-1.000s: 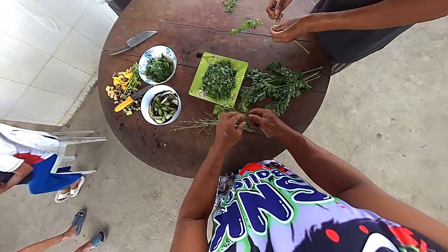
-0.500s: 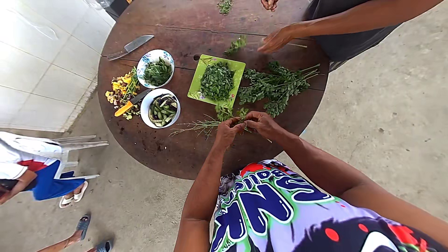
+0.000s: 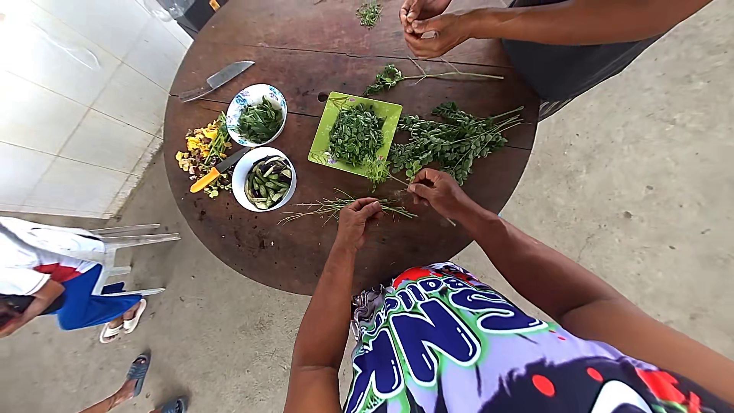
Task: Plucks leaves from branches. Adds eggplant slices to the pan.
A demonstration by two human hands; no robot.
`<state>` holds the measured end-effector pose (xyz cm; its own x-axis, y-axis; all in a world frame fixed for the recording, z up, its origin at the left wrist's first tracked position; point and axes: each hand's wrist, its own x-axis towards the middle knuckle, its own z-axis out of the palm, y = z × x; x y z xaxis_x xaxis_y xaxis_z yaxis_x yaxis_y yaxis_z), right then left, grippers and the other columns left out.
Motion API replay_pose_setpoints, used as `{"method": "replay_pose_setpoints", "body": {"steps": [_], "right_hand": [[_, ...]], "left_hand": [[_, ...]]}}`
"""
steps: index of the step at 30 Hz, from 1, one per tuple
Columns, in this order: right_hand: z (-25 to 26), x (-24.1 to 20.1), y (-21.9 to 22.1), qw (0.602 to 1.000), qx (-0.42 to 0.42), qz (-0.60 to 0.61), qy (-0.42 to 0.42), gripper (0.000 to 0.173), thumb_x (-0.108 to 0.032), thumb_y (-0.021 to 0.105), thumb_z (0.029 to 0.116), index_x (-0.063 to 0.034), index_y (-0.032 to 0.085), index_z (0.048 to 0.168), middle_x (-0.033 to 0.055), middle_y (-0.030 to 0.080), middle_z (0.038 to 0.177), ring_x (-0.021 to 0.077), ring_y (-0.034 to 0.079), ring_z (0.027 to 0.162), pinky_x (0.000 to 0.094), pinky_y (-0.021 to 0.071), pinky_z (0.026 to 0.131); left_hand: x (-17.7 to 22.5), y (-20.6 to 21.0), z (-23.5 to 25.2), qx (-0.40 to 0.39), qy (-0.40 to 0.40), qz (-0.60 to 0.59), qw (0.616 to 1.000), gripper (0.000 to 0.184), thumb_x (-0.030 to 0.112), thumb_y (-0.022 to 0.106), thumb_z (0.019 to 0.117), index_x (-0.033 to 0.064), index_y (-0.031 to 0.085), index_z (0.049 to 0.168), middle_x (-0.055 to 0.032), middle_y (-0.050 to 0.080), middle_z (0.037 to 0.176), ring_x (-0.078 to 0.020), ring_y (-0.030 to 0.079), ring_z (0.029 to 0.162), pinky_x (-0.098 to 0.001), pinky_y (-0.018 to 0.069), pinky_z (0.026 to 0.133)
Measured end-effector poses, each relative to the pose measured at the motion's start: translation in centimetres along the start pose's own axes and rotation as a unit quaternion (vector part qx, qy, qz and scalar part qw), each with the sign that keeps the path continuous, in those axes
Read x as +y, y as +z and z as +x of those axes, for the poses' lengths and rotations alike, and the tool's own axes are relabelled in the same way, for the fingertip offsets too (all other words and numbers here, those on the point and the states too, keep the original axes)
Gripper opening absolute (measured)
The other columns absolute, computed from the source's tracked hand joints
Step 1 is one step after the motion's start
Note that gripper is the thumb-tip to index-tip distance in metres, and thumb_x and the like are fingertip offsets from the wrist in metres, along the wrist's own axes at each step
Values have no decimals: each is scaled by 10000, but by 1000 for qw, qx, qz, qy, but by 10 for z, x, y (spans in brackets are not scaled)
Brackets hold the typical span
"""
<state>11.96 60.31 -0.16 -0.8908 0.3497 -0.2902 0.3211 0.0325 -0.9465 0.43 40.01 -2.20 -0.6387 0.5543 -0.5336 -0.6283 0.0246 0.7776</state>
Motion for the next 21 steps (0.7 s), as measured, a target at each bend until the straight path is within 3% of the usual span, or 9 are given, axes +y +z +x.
{"method": "replay_pose_setpoints", "body": {"steps": [4,6,8,10,12,14,17,21], "right_hand": [[8,0,-12,986,-70,-149,8,138,-111,611,1029,0,683,1070,126,690,925,193,675,759,394,586,756],[10,-3,-11,967,-131,-217,8,178,-138,599,1041,-17,709,1111,142,700,1034,226,693,860,432,588,836],[10,-13,-5,948,-182,-260,7,176,-141,594,1047,-28,717,1102,130,699,1002,210,667,845,406,559,830],[10,-23,2,936,-216,-277,2,171,-145,596,1048,-31,721,1077,111,690,935,180,643,782,371,551,778],[12,-25,6,934,-228,-276,-12,179,-142,599,1042,-21,730,1055,110,693,886,175,645,740,369,558,756],[14,-26,9,938,-224,-263,-9,177,-131,602,1037,-14,735,1048,110,697,876,170,649,726,367,563,753],[14,-21,10,954,-206,-220,8,150,-128,637,1022,-8,720,1056,106,704,907,152,673,743,341,585,762],[15,-17,10,956,-217,-198,14,120,-116,684,992,-2,687,1031,111,691,895,163,675,746,346,587,756]], "left_hand": [[17,1,-10,-12,112,197,974,106,-21,706,936,-38,718,1040,-75,734,885,-107,695,769,-276,600,767],[28,9,-17,-45,220,324,919,114,20,729,935,-6,752,1043,-56,751,948,-60,696,821,-250,591,796],[34,14,-16,-97,306,381,867,95,24,740,922,0,768,1010,-90,760,1042,-105,723,961,-297,599,897],[37,15,-8,-154,283,410,853,93,54,747,921,8,778,996,-153,701,1279,-199,655,1230,-385,528,1059],[34,15,-1,-193,202,416,866,95,65,753,922,12,770,1000,-165,610,1427,-203,570,1350,-383,484,1114],[28,15,0,-197,153,398,883,101,35,744,922,2,766,1015,-129,676,1324,-144,655,1202,-328,544,1017],[19,13,-1,-166,141,380,899,97,21,748,918,19,763,1014,-48,753,990,-54,685,848,-251,572,798],[19,9,-1,-158,109,391,900,120,25,757,914,17,758,1034,-43,749,935,-48,682,811,-245,578,791]]}}
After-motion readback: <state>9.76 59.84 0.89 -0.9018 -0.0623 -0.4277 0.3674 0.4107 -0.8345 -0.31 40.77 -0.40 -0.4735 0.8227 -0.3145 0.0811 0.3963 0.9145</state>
